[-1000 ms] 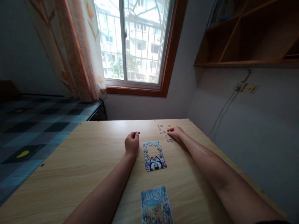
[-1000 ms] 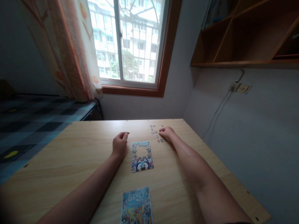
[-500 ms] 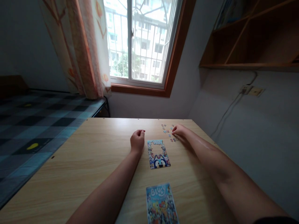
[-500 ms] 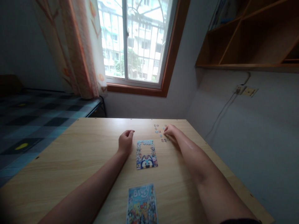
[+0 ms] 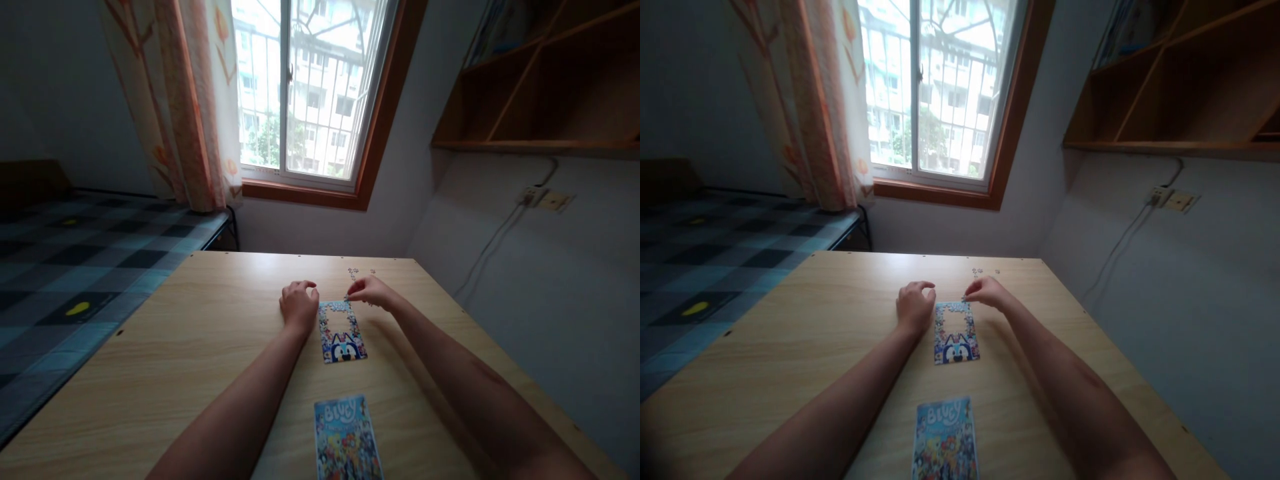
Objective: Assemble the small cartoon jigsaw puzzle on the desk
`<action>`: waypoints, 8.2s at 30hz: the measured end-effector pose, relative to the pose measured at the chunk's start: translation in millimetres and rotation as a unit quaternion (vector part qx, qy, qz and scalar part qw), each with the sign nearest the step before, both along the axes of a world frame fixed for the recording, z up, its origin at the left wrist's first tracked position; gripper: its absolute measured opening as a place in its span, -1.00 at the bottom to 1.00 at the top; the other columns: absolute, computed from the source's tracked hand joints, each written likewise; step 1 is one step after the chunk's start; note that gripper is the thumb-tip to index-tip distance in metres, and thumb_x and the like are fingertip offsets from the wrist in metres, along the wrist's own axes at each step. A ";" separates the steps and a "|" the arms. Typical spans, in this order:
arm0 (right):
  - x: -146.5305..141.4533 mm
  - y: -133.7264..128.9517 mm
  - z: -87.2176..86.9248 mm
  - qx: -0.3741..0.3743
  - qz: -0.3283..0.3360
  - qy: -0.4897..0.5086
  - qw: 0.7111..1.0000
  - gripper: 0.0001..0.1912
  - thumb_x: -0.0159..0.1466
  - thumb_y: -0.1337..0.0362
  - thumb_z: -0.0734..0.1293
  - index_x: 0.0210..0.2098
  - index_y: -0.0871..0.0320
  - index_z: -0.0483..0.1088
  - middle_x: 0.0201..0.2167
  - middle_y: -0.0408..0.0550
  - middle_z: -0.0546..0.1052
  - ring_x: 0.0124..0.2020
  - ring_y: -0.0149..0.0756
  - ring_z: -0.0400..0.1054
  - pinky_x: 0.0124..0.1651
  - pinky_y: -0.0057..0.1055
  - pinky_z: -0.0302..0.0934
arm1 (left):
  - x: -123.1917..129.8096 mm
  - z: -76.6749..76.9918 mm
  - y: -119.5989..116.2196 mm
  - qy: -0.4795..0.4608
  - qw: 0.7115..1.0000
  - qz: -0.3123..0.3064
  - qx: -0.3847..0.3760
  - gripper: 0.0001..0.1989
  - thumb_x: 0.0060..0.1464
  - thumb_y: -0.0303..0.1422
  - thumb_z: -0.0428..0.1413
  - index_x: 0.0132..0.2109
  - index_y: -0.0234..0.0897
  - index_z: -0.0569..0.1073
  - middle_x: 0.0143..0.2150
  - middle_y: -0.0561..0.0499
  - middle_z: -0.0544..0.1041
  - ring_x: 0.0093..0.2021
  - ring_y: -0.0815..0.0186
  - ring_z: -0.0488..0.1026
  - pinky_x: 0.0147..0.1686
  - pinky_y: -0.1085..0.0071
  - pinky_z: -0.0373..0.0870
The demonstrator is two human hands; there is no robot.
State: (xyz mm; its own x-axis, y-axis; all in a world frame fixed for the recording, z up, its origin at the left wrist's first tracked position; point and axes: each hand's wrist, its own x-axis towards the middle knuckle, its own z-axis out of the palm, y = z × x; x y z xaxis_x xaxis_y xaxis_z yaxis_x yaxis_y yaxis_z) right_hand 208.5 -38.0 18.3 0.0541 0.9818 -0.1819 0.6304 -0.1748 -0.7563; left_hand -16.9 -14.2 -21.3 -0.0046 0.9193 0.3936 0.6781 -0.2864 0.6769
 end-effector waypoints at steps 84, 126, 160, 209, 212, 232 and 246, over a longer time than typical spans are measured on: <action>82.4 -109.2 -57.3 0.463 -0.235 -0.224 0.825 -0.70 0.32 0.23 0.21 -0.20 0.15 0.59 -0.21 0.03 0.61 -0.14 -0.17 0.40 0.05 -0.22 0.17 | 4.2 1.1 1.7 0.072 0.997 -0.002 -0.034 -0.79 0.19 -0.21 0.10 -0.16 -0.06 0.62 0.09 -0.03 0.58 0.14 0.05 0.41 0.29 0.01 0.07; 63.2 -124.0 -62.9 0.443 -0.232 -0.075 0.863 -0.78 0.29 0.25 0.28 -0.32 0.09 0.58 -0.20 0.03 0.58 -0.06 -0.14 0.41 0.07 -0.16 0.27 | -4.0 -2.8 8.6 0.002 1.000 0.008 -0.015 -0.77 0.18 -0.28 0.05 -0.17 -0.17 0.61 -0.04 -0.03 0.63 0.05 0.11 0.49 0.17 0.20 0.31; 69.2 -107.6 -71.4 0.371 -0.173 -0.099 0.907 -0.74 0.17 0.32 0.25 -0.35 0.09 0.60 -0.22 0.00 0.59 -0.07 -0.14 0.41 0.06 -0.19 0.28 | 0.9 -0.1 9.7 -0.030 0.999 0.006 -0.033 -0.73 0.14 -0.31 0.05 -0.14 -0.20 0.64 -0.13 -0.06 0.64 -0.05 0.10 0.52 0.08 0.20 0.35; 98.4 -8.2 -82.4 0.250 -0.260 0.042 0.932 -0.65 0.15 0.25 0.24 -0.18 0.18 0.59 -0.14 0.03 0.65 -0.15 -0.24 0.53 0.02 -0.32 0.38 | -8.3 3.5 12.0 -0.027 0.999 0.005 -0.043 -0.68 0.11 -0.24 0.01 -0.13 -0.16 0.62 -0.15 -0.05 0.65 -0.09 0.06 0.55 0.01 0.20 0.42; 101.6 11.3 -83.2 0.247 -0.268 0.030 0.931 -0.64 0.17 0.25 0.24 -0.15 0.18 0.59 -0.14 0.03 0.65 -0.15 -0.25 0.53 0.02 -0.33 0.38 | -8.4 4.5 11.3 -0.024 0.999 0.005 -0.047 -0.67 0.11 -0.23 0.01 -0.13 -0.17 0.63 -0.15 -0.06 0.64 -0.09 0.04 0.55 0.01 0.17 0.42; 104.8 57.6 -45.5 0.131 -0.080 -0.156 0.976 -0.67 0.14 0.25 0.41 -0.10 0.03 0.64 -0.34 -0.10 0.64 -0.36 -0.33 0.44 -0.14 -0.46 0.27 | -6.2 0.5 11.4 -0.021 0.999 0.005 -0.036 -0.73 0.13 -0.28 0.03 -0.16 -0.15 0.62 -0.13 -0.06 0.65 -0.06 0.06 0.54 0.05 0.16 0.38; 64.2 -22.6 -6.1 0.227 -0.141 0.103 0.958 -0.60 0.21 -0.03 0.32 -0.22 0.18 0.53 -0.34 -0.07 0.58 -0.32 -0.38 0.36 -0.21 -0.49 0.24 | -3.1 1.0 7.6 -0.019 1.000 0.013 -0.012 -0.77 0.14 -0.34 0.05 -0.19 -0.14 0.61 -0.15 -0.03 0.65 -0.04 0.08 0.54 0.13 0.14 0.32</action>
